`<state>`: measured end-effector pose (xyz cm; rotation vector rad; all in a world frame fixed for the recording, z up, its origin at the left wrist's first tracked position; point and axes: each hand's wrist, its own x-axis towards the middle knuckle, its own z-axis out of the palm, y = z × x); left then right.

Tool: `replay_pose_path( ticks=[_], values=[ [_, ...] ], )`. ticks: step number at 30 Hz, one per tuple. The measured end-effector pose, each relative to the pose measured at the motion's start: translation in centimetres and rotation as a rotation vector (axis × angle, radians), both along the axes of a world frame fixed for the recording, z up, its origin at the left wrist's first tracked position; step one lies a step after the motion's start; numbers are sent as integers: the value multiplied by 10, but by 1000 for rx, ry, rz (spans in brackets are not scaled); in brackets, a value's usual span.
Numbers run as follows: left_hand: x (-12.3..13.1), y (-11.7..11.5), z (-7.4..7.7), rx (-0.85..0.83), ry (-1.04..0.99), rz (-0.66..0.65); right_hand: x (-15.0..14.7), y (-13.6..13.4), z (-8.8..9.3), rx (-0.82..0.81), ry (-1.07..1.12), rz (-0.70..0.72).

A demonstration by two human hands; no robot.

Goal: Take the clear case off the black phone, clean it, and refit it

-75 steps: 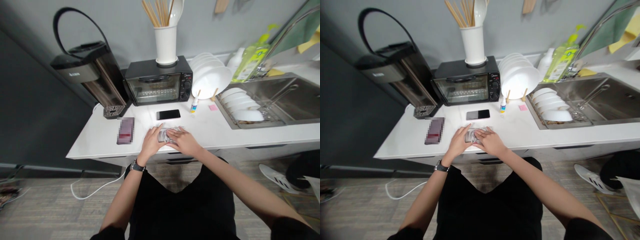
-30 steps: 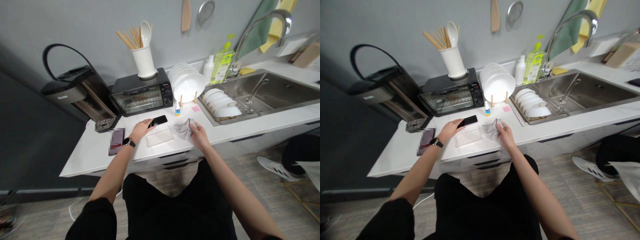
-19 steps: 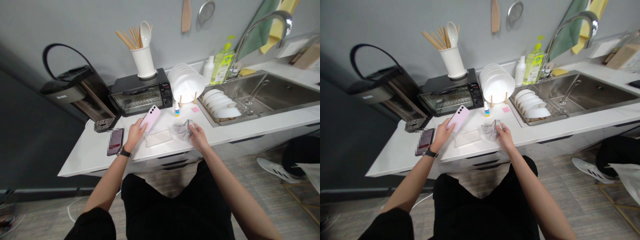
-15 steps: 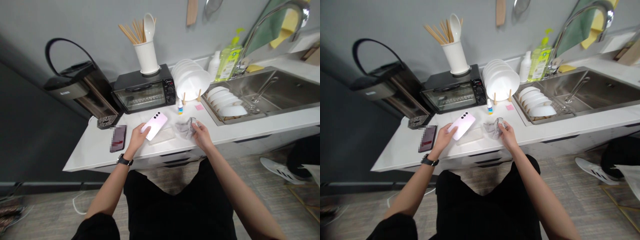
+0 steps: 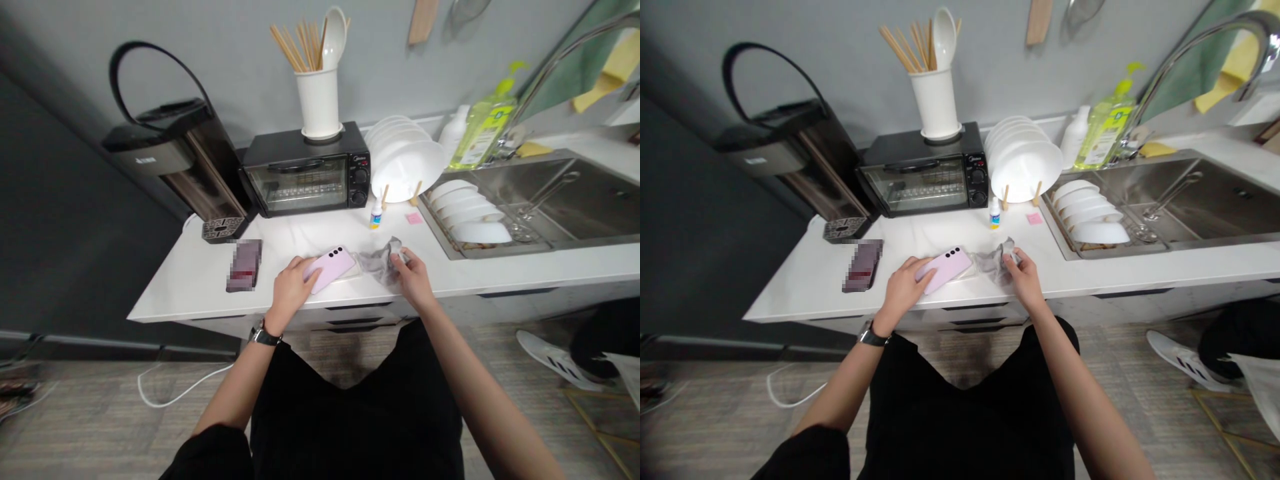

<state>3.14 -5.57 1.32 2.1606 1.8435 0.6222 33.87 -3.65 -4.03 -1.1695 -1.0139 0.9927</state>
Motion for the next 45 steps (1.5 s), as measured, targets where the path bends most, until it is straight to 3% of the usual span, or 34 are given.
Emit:
replay_pose_path(
  ticks=[5,10,14,18,21,24,27,29,31,34,37,39,42,45],
  values=[
    [-3,-19,-11,51,28,-16,-4,-5,11,30,-208,34],
    [-9,-27,-28,108,-54,-85,-34,-2,30,125,-505,62],
    [-12,-25,-32,79,-101,-77,-78,2,33,238,-732,239],
    [-15,-23,-31,44,-115,-91,-122,-13,28,387,-907,460],
    [-17,-22,-32,32,-106,-95,-129,-27,25,573,-1098,623],
    [-15,-22,-33,42,-136,-65,-101,-27,23,575,-1260,521],
    [-11,-22,-32,53,-144,-57,-71,-16,23,408,-1397,268],
    [-8,-21,-31,63,-132,-58,-73,-11,24,344,-1430,182],
    [-8,-21,-32,72,-130,-64,-93,-13,25,378,-1404,223],
    [-11,-21,-35,61,-114,-81,-130,-24,28,508,-1289,421],
    [-12,-21,-35,40,-92,-68,-131,-31,29,563,-1231,540],
    [-10,-21,-34,44,-104,-49,-108,-29,27,536,-1263,504],
    [-7,-21,-31,56,-104,-43,-75,-16,25,415,-1348,312],
    [-6,-20,-31,64,-88,-53,-83,-10,27,366,-1341,263]
  ],
)
